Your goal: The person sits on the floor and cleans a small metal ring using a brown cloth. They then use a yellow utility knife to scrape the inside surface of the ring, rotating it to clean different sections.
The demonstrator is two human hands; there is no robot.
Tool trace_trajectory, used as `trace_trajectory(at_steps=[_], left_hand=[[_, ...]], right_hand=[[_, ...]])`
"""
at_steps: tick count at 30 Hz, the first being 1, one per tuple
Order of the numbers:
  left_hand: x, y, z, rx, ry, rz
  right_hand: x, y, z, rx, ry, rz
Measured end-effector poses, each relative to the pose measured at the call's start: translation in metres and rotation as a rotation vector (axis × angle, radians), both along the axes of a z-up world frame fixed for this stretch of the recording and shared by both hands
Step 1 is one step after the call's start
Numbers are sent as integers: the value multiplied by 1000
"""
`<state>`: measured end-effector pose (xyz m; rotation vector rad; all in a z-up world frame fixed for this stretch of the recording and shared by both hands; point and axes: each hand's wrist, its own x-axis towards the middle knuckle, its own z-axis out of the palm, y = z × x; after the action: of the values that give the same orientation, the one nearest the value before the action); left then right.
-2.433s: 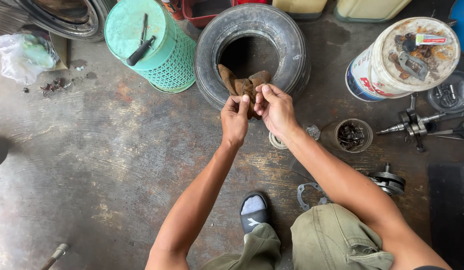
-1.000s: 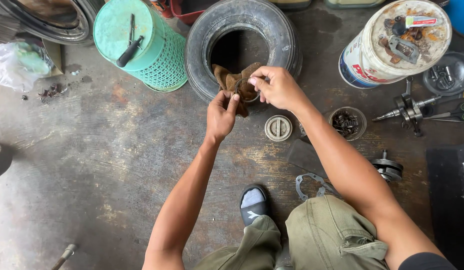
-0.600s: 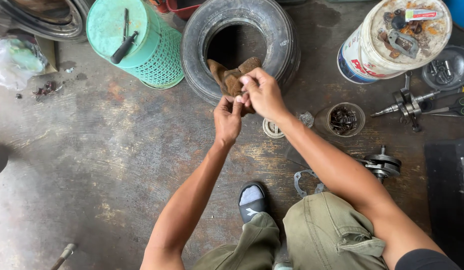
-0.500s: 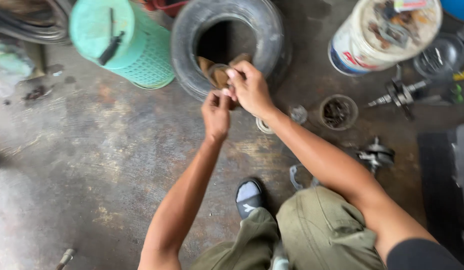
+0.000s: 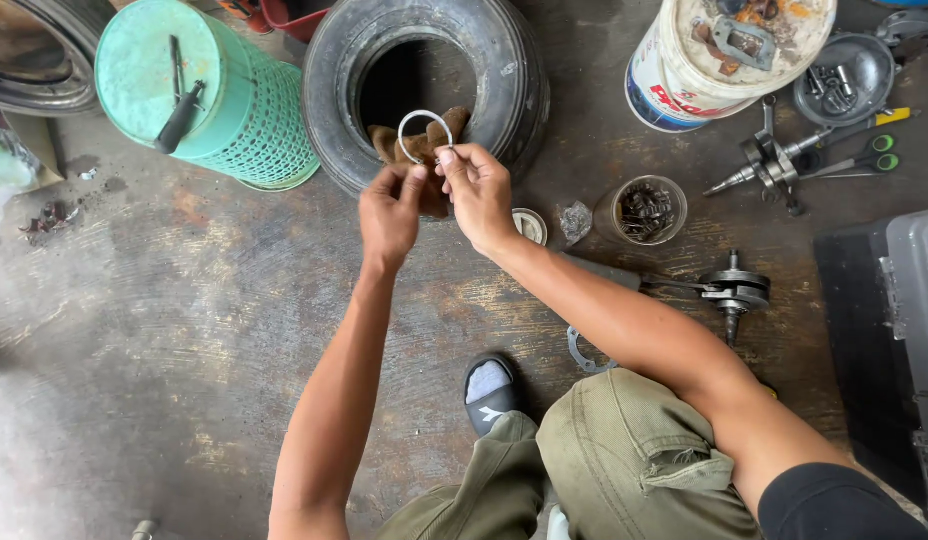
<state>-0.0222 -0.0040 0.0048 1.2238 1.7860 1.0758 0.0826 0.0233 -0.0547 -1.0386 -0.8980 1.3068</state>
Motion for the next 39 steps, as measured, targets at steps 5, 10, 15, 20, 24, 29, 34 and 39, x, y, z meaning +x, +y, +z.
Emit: trace_trajectory(at_steps=[5,10,15,20,24,29,34,39], left_hand=[[-40,13,-21,133,357,93],[-58,4,-31,462,1093,-38],[-63,-22,-53,475,1138,-290],[-59,-16,-43,360,1037,-164],[-48,-8,-38,227,998,-53],[-30,-6,-17,89,681,-85],[0,-3,34,220,69,-209],[20,0,31,251,-245,-203]], right_hand=[[15,2,-2,-12,61,-51],[35,3,3,1,52,28],[54,10,16,76,26,90],[66,4,34,79,59,110],[73,2,37,86,40,136],[77,-4,42,119,12,162],[76,-3,45,162,-14,170],[80,-3,54,167,-46,195]])
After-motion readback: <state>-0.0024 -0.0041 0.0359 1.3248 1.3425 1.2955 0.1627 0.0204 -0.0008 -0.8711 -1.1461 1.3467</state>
